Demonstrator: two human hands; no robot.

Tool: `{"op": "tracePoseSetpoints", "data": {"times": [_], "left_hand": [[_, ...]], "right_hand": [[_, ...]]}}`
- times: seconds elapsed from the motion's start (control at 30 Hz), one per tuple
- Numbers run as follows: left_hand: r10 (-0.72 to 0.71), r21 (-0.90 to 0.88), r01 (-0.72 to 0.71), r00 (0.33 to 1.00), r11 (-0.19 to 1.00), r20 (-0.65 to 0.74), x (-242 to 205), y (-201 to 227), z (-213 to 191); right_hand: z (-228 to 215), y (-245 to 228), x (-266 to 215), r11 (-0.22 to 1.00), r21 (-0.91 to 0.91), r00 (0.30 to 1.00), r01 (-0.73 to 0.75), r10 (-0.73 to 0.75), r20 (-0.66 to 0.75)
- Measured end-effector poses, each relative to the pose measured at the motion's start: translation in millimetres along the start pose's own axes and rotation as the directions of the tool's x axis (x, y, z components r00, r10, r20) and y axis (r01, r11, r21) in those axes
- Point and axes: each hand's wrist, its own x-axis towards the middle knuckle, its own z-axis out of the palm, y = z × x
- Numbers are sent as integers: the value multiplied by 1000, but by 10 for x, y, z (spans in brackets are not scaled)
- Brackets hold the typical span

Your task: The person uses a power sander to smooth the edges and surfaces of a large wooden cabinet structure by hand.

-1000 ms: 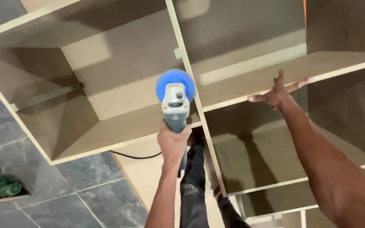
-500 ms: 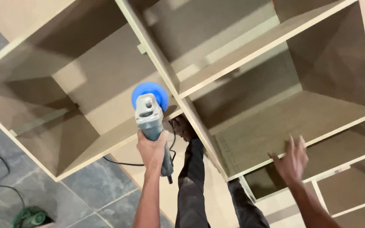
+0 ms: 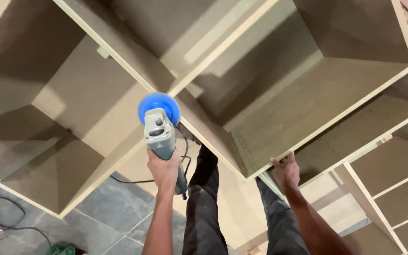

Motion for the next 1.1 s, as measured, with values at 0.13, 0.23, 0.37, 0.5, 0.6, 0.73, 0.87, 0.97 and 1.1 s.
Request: {"op": "tracePoseSetpoints", "data": {"times": [0.13, 0.23, 0.37, 0.5, 0.6, 0.73, 0.87, 0.97, 1.1], "left_hand": [[129, 104, -125, 991, 987, -33, -327, -353, 155], [165, 131, -157, 985, 979, -53, -660, -687, 304], [96, 51, -98, 995, 994, 38, -1207, -1153, 617], [159, 116, -161, 987, 980, 26, -1770, -1624, 912], [159, 87, -161, 987, 983, 23, -2160, -1956, 1071], [169, 111, -174, 984, 979, 46, -2585, -2337, 1160], [167, 150, -179, 982, 972, 91, -2770, -2522, 1101], [183, 76, -187, 982, 979, 47, -2774, -2506, 1113], [194, 64, -196, 981, 979, 26, -2607, -2404, 1173]], "right_hand": [[-36, 94, -34, 994, 13, 992, 104, -105, 72], [-161, 364, 143, 926, 258, 920, 277, -333, 208], [-735, 878, 658, 872, 230, 790, 431, -488, 371], [-1498, 1330, 1105, 878, -136, 864, 459, -406, 299], [-1939, 1689, 1179, 804, -377, 887, 460, -405, 220], [-2138, 2061, 1210, 677, -471, 824, 566, -491, 283], [-1868, 2352, 1074, 665, -463, 804, 586, -403, 438], [-1664, 2412, 934, 804, -325, 858, 498, -401, 322], [-1515, 2194, 872, 787, -361, 864, 500, -426, 267]]}}
